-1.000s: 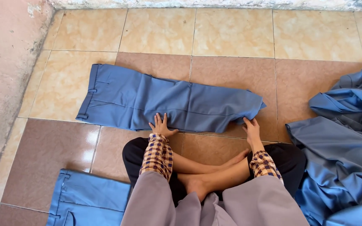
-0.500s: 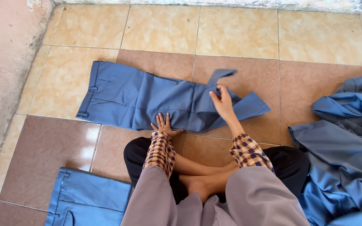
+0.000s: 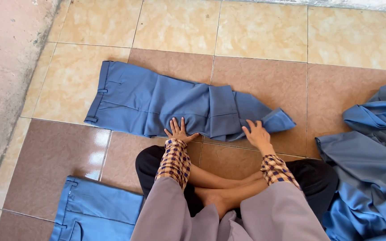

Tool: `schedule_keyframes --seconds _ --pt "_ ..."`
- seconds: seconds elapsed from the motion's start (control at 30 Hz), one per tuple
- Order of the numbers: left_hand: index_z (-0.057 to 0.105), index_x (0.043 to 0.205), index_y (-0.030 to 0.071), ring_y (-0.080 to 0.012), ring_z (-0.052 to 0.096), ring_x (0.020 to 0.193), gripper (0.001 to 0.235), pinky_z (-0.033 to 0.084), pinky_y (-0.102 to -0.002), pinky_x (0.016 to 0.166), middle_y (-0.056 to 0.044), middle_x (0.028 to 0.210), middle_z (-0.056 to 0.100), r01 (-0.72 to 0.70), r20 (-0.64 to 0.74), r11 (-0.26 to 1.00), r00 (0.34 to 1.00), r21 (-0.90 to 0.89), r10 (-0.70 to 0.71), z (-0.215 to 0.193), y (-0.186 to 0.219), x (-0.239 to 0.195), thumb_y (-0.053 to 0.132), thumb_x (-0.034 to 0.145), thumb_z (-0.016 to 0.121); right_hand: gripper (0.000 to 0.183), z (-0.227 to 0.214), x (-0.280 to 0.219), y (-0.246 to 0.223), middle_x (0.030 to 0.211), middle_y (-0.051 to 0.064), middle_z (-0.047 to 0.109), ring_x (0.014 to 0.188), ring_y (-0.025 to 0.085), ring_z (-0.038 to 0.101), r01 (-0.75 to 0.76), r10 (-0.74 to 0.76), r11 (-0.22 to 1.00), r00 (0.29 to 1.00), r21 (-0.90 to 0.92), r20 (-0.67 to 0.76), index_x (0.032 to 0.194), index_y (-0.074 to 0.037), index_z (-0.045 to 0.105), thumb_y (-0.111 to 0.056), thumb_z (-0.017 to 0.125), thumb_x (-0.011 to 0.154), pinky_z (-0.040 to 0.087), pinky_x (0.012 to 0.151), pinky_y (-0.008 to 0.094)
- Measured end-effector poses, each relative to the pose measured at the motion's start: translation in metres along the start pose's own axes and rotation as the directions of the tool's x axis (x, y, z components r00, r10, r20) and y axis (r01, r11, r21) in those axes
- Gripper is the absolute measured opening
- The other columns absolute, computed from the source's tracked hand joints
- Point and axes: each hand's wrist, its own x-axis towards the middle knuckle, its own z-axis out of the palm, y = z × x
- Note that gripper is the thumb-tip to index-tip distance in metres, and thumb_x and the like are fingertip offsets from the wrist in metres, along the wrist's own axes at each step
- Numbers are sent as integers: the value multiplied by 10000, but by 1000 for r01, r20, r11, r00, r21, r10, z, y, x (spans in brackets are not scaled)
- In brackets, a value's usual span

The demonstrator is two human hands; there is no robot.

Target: The person sits on the floor and folds a pair of blue trousers by hand. They lay the trousers flat, fold the legs together, and then fold the garment into a compact rectangle before placing it aside.

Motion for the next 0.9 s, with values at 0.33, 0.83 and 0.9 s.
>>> schedule_keyframes --seconds 0.33,0.83,0.9 --pt "-59 1638 307 -336 -125 1568 1237 -77 -706 1171 -160 1703 -102 8 -5 1000 1000 -6 -8 -1 2 -3 965 726 455 845 -4 -39 88 1432 368 408 1167 546 599 -599 608 792 792 120 -57 1500 -8 427 -514 708 884 539 877 627" --pt "-77 1633 306 -333 -142 1566 1261 -75 -699 1177 -147 1703 -127 34 23 999 999 -28 -34 -10 7 -2 981 708 450 1509 -24 -58 -9 1644 288 -236 1460 580 -201 -450 372 881 849 146 374 1635 -240 -173 -747 835 633 200 1032 846" --pt "-75 1632 309 -328 -145 1566 1249 -74 -692 1181 -144 1703 -128 45 28 999 999 -27 -44 -8 8 -5 976 716 448 1558 -14 -52 -1 1639 278 -242 1449 584 -213 -448 382 886 853 122 356 1625 -274 -185 -762 862 579 238 990 870"
